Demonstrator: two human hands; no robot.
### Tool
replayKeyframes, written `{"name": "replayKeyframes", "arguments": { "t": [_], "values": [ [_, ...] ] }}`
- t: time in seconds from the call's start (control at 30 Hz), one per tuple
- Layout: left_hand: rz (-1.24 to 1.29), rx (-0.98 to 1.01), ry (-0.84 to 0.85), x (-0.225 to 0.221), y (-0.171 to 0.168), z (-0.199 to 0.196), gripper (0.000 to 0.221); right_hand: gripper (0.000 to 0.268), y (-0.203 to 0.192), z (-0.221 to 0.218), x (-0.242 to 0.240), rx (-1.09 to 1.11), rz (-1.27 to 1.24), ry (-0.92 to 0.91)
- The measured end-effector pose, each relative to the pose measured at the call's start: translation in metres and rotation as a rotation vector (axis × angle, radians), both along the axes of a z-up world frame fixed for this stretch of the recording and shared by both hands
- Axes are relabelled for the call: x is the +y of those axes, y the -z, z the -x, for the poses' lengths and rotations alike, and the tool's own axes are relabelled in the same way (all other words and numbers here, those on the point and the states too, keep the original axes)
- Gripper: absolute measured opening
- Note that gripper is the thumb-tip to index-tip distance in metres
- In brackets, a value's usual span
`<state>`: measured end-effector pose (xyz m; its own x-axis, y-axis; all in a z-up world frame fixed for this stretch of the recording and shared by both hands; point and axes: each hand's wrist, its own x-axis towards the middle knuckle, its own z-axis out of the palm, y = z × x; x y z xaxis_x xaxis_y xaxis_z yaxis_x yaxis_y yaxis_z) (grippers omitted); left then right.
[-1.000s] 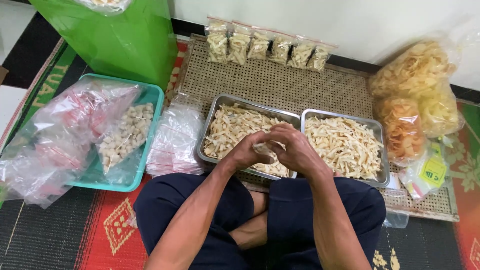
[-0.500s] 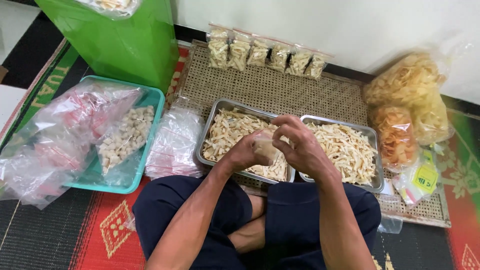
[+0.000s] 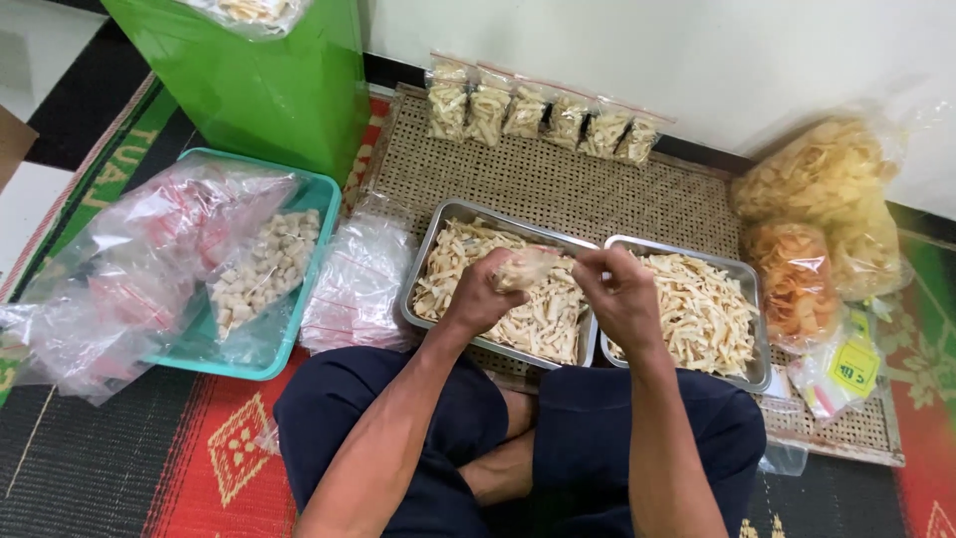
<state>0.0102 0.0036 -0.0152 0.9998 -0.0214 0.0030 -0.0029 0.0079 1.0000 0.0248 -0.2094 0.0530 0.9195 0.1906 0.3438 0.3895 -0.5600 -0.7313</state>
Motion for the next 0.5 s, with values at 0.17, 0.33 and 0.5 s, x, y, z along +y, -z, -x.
{"name": "replayKeyframes", "arguments": {
  "t": [0.17, 0.33, 0.5],
  "values": [
    [0.159, -0.024, -0.075, 0.0, -0.012, 0.004, 0.05, 0.036, 0.08, 0.01, -0.009, 0.614, 0.648, -0.076],
    [0.2, -0.046, -0.071, -0.005, 0.007, 0.001, 0.051, 0.046, 0.09, 0.033, 0.022, 0.592, 0.699, -0.195],
    [0.148, -0.055, -0.083, -0.008, 0.02, -0.006, 0.055, 0.039, 0.105, 0.023, 0.025, 0.677, 0.599, -0.171]
  ]
}}
